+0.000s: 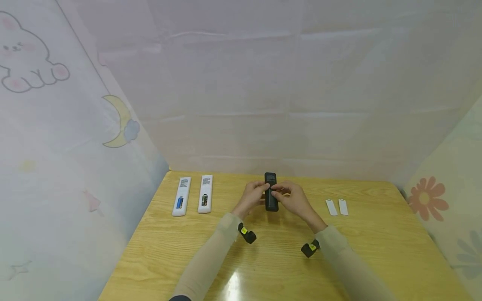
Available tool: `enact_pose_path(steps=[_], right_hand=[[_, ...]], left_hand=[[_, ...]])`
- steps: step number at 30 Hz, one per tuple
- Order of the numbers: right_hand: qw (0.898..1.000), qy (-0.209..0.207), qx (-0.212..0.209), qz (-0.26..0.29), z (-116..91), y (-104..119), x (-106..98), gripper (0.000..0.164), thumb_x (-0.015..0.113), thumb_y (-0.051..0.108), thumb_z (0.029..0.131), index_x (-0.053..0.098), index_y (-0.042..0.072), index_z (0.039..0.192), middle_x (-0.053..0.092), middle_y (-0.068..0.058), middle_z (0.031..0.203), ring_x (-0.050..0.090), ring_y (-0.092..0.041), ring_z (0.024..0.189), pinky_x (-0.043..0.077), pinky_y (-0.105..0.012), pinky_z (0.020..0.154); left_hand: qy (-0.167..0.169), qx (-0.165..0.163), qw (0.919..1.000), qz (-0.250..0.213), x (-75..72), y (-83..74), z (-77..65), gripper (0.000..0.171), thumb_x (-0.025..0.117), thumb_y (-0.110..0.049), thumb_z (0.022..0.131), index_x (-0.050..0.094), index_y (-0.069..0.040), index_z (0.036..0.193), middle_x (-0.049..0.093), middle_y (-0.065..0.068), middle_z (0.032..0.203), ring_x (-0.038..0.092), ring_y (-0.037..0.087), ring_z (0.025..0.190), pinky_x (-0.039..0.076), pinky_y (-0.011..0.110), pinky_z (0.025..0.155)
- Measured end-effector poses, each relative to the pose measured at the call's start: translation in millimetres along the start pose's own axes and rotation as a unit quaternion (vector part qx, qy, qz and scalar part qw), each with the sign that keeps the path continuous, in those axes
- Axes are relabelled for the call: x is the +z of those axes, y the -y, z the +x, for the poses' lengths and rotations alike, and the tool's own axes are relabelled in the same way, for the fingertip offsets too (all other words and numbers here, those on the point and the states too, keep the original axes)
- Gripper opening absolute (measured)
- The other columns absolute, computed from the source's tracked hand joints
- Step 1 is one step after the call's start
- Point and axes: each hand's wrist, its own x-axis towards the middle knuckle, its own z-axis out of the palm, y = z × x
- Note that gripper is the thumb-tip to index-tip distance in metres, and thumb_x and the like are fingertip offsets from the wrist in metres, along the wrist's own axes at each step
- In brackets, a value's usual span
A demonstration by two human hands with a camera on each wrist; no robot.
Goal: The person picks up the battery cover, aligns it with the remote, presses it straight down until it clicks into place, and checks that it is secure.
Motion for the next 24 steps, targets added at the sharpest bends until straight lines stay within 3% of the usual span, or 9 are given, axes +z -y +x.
enact_pose_path(steps=[24], right_hand=[[1.000, -0.010, 0.007, 0.017, -2.7, -2.6, 1.6, 0.024, 0.079, 0.016, 0.099, 0.074, 0.007, 0.121, 0.070, -0.015, 0.115, 0.070, -0.030, 0.098, 0.060, -0.035, 0.076]], left_hand=[[-0.004, 0.000, 1.0000, 0.003, 1.5, -0.7, -1.8, 0.044, 0.062, -0.031, 0.110, 0.063, -0.001, 0.142, 0.068, 0.015, 0.130, 0.075, 0.027, 0.105, 0.062, 0.052, 0.100]])
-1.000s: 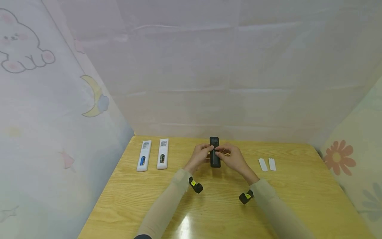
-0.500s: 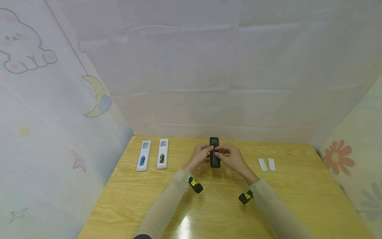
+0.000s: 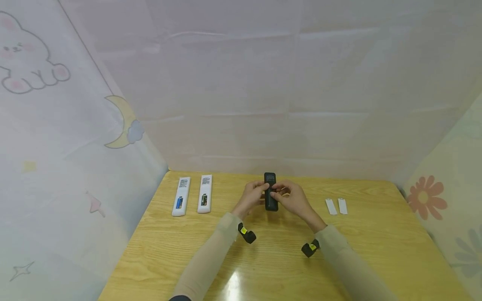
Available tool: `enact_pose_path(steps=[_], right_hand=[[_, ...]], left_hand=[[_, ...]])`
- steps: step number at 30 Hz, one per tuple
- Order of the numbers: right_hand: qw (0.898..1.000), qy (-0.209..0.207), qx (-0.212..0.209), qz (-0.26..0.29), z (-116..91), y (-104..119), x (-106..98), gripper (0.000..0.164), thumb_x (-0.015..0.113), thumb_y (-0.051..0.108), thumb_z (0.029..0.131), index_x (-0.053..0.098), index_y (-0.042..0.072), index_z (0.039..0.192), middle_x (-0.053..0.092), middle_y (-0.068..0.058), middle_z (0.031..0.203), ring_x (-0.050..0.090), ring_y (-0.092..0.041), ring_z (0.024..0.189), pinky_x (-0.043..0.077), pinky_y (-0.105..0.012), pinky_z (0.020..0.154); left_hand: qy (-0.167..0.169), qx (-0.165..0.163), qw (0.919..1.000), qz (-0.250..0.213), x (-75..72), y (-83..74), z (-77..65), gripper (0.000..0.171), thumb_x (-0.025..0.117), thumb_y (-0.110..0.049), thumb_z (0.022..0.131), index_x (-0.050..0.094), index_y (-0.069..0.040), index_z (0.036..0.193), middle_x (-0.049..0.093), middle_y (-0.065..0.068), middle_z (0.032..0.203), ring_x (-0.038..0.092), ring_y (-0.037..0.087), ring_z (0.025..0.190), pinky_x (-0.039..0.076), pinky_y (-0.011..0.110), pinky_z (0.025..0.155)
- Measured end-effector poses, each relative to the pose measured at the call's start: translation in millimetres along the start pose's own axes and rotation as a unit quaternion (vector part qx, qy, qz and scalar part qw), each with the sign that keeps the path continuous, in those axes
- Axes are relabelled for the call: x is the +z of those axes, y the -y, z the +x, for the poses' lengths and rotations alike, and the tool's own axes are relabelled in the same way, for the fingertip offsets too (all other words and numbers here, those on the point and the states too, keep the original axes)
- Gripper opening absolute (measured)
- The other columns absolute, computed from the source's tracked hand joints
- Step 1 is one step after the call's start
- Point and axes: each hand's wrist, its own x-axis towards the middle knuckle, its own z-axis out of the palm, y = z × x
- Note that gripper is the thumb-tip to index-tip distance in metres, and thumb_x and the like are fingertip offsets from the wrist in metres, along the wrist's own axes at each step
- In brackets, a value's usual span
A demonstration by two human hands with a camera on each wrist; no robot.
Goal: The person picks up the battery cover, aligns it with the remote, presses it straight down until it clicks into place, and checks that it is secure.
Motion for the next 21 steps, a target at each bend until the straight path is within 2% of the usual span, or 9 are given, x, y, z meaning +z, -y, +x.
enact_pose_path(steps=[10, 21], right_hand=[[1.000, -0.011, 0.008, 0.012, -1.5, -1.1, 1.0, 0.030, 0.079, 0.019, 0.099, 0.072, 0.006, 0.125, 0.068, -0.017, 0.118, 0.069, -0.030, 0.099, 0.058, -0.035, 0.075], [0.999, -0.025, 0.024, 0.034, -3.3, -1.0, 2.2, 0.038, 0.081, 0.018, 0.098, 0.069, 0.004, 0.131, 0.066, -0.020, 0.120, 0.069, -0.033, 0.100, 0.059, -0.034, 0.076]], left_hand=[[-0.004, -0.005, 1.0000, 0.003, 1.0, 0.7, 1.0, 0.048, 0.062, -0.033, 0.109, 0.061, -0.001, 0.145, 0.069, 0.014, 0.129, 0.073, 0.032, 0.113, 0.063, 0.049, 0.099], [-0.007, -0.002, 1.0000, 0.005, 2.0, 0.7, -1.2, 0.048, 0.063, -0.032, 0.109, 0.060, 0.000, 0.145, 0.069, 0.015, 0.127, 0.074, 0.030, 0.108, 0.063, 0.050, 0.098]])
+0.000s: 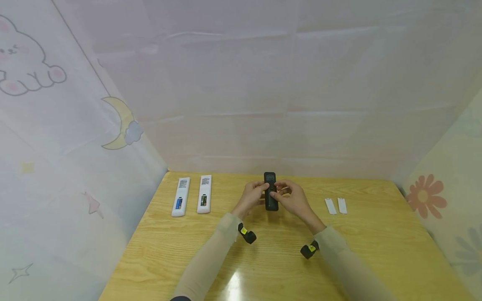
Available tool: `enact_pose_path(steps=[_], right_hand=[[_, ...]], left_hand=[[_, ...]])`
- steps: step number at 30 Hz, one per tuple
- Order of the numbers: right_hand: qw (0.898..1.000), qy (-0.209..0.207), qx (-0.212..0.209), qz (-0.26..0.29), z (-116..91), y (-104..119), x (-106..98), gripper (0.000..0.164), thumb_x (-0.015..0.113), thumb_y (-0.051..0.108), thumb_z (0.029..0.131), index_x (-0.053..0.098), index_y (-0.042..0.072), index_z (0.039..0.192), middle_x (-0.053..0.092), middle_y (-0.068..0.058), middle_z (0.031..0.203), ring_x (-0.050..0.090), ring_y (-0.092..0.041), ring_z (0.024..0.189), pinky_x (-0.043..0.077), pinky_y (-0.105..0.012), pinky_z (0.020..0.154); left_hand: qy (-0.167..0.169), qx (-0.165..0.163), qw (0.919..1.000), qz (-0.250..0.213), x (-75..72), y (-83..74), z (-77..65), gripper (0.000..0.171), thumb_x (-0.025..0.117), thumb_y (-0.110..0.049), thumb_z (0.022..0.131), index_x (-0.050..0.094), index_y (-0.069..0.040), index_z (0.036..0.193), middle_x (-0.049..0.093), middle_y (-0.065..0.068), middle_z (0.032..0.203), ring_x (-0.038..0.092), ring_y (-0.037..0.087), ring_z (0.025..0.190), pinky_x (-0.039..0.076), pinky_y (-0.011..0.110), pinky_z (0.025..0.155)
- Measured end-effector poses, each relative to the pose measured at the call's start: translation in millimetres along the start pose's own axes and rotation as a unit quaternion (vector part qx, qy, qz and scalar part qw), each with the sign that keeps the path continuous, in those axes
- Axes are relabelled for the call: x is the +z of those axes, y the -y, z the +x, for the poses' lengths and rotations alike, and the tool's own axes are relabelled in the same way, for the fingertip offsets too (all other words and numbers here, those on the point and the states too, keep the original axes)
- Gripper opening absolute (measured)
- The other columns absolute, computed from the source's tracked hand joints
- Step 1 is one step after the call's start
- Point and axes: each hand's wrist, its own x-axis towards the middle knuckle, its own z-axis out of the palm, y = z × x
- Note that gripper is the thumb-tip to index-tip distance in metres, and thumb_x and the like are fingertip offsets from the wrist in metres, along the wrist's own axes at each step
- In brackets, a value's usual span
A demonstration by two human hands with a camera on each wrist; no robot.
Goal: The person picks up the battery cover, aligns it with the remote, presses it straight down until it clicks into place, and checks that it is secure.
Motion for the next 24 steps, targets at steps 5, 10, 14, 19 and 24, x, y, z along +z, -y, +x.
enact_pose_path(steps=[5, 10, 14, 19, 24], right_hand=[[1.000, -0.001, 0.006, 0.011, -1.4, 1.0, -0.1, 0.040, 0.080, 0.017, 0.098, 0.068, 0.003, 0.134, 0.065, -0.022, 0.122, 0.069, -0.034, 0.101, 0.059, -0.033, 0.076], [1.000, -0.001, 0.020, 0.019, -2.2, 1.3, -0.3, 0.045, 0.079, 0.017, 0.099, 0.065, 0.003, 0.139, 0.063, -0.023, 0.123, 0.068, -0.035, 0.104, 0.059, -0.033, 0.077], [0.999, -0.002, 0.029, 0.022, -2.2, -0.8, 0.8, 0.049, 0.078, 0.020, 0.100, 0.062, 0.004, 0.143, 0.061, -0.023, 0.126, 0.068, -0.036, 0.106, 0.059, -0.034, 0.078], [0.999, 0.001, 0.039, 0.026, -2.5, -4.4, 2.5, 0.053, 0.076, 0.022, 0.102, 0.058, 0.004, 0.148, 0.060, -0.024, 0.130, 0.068, -0.038, 0.110, 0.061, -0.036, 0.081], [0.998, 0.008, 0.054, 0.042, -2.9, -3.8, 3.5, 0.056, 0.074, 0.024, 0.103, 0.054, 0.003, 0.151, 0.058, -0.025, 0.134, 0.067, -0.039, 0.115, 0.062, -0.038, 0.085]], left_hand=[[-0.001, 0.000, 1.0000, -0.001, 0.9, -0.4, -0.2, 0.049, 0.063, -0.032, 0.109, 0.059, 0.000, 0.146, 0.069, 0.015, 0.127, 0.074, 0.029, 0.107, 0.065, 0.045, 0.094], [0.003, 0.002, 1.0000, -0.002, 1.5, 0.4, 1.6, 0.049, 0.063, -0.032, 0.109, 0.059, 0.000, 0.146, 0.069, 0.015, 0.128, 0.075, 0.029, 0.107, 0.064, 0.046, 0.095], [0.005, 0.004, 1.0000, -0.007, 1.2, 0.5, 1.4, 0.049, 0.062, -0.031, 0.109, 0.059, 0.001, 0.146, 0.068, 0.016, 0.128, 0.075, 0.030, 0.108, 0.063, 0.049, 0.098], [0.008, 0.003, 0.9999, -0.009, 0.6, 0.7, 1.1, 0.048, 0.062, -0.031, 0.109, 0.060, 0.000, 0.145, 0.068, 0.016, 0.127, 0.075, 0.029, 0.107, 0.064, 0.047, 0.096], [0.010, 0.005, 0.9999, -0.012, -0.2, 0.0, 1.3, 0.047, 0.063, -0.031, 0.109, 0.061, 0.000, 0.143, 0.069, 0.016, 0.127, 0.074, 0.032, 0.110, 0.065, 0.045, 0.095]])
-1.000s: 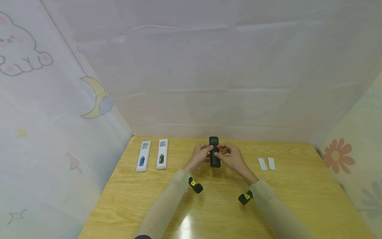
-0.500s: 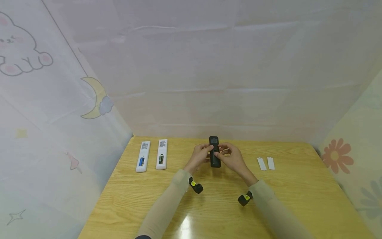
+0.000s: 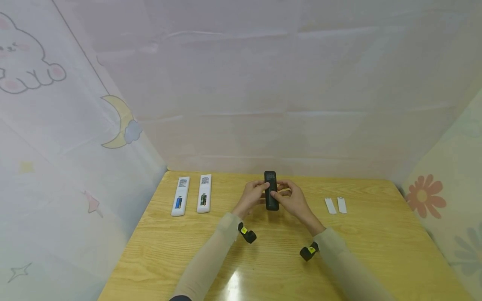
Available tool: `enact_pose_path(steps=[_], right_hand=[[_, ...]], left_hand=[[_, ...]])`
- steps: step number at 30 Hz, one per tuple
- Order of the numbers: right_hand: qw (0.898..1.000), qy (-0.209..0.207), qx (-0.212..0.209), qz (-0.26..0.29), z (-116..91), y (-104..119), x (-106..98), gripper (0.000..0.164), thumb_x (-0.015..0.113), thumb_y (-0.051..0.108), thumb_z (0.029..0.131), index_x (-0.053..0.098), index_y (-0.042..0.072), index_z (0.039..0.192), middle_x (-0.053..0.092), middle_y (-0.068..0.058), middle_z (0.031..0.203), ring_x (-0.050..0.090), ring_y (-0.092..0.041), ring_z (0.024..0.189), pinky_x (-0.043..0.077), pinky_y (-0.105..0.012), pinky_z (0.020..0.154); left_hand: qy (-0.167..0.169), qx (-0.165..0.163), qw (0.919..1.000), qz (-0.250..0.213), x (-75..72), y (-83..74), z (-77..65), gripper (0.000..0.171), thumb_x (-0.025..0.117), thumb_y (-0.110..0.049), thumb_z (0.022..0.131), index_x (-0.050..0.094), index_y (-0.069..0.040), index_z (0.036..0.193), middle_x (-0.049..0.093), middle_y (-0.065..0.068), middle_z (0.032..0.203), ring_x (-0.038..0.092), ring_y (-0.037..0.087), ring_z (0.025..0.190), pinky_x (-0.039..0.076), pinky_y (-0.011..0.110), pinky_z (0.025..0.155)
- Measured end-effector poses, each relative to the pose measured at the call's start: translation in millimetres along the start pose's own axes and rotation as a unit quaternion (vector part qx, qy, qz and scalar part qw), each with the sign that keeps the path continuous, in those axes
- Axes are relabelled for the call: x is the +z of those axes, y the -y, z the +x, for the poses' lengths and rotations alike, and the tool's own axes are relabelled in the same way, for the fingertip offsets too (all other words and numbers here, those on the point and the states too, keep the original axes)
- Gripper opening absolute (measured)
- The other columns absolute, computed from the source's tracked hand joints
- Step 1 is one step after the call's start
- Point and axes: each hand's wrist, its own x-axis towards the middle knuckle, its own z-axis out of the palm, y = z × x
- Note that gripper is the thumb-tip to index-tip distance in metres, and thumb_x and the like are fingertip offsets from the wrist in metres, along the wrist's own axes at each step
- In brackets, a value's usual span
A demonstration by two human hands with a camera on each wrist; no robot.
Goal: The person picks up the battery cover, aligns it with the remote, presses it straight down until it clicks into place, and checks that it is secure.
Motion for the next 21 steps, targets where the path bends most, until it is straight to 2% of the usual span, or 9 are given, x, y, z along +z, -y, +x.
enact_pose_path(steps=[9, 14, 21], right_hand=[[0.998, 0.020, 0.034, 0.054, -0.6, 1.3, -2.3, 0.061, 0.073, 0.026, 0.104, 0.049, 0.002, 0.155, 0.054, -0.025, 0.136, 0.071, -0.035, 0.117, 0.061, -0.056, 0.098], [0.996, 0.024, 0.052, 0.063, 0.0, 1.2, -3.7, 0.063, 0.073, 0.029, 0.104, 0.049, 0.003, 0.155, 0.055, -0.023, 0.136, 0.073, -0.029, 0.112, 0.062, -0.053, 0.097], [0.991, 0.037, 0.081, 0.105, 3.1, -0.1, -4.3, 0.059, 0.073, 0.027, 0.104, 0.051, 0.002, 0.153, 0.054, -0.023, 0.137, 0.072, -0.025, 0.108, 0.065, -0.038, 0.091]], left_hand=[[0.002, -0.003, 1.0000, 0.002, 0.5, -1.2, 0.4, 0.048, 0.065, -0.033, 0.108, 0.062, -0.002, 0.145, 0.069, 0.014, 0.129, 0.075, 0.027, 0.106, 0.065, 0.044, 0.095], [0.002, -0.002, 1.0000, 0.009, 1.1, -2.6, -0.6, 0.049, 0.066, -0.034, 0.108, 0.062, -0.002, 0.145, 0.070, 0.013, 0.130, 0.076, 0.025, 0.105, 0.065, 0.042, 0.094], [0.002, -0.002, 0.9999, 0.012, 1.1, -2.5, -0.8, 0.048, 0.066, -0.035, 0.108, 0.063, -0.003, 0.144, 0.070, 0.012, 0.131, 0.076, 0.025, 0.105, 0.065, 0.041, 0.092]])
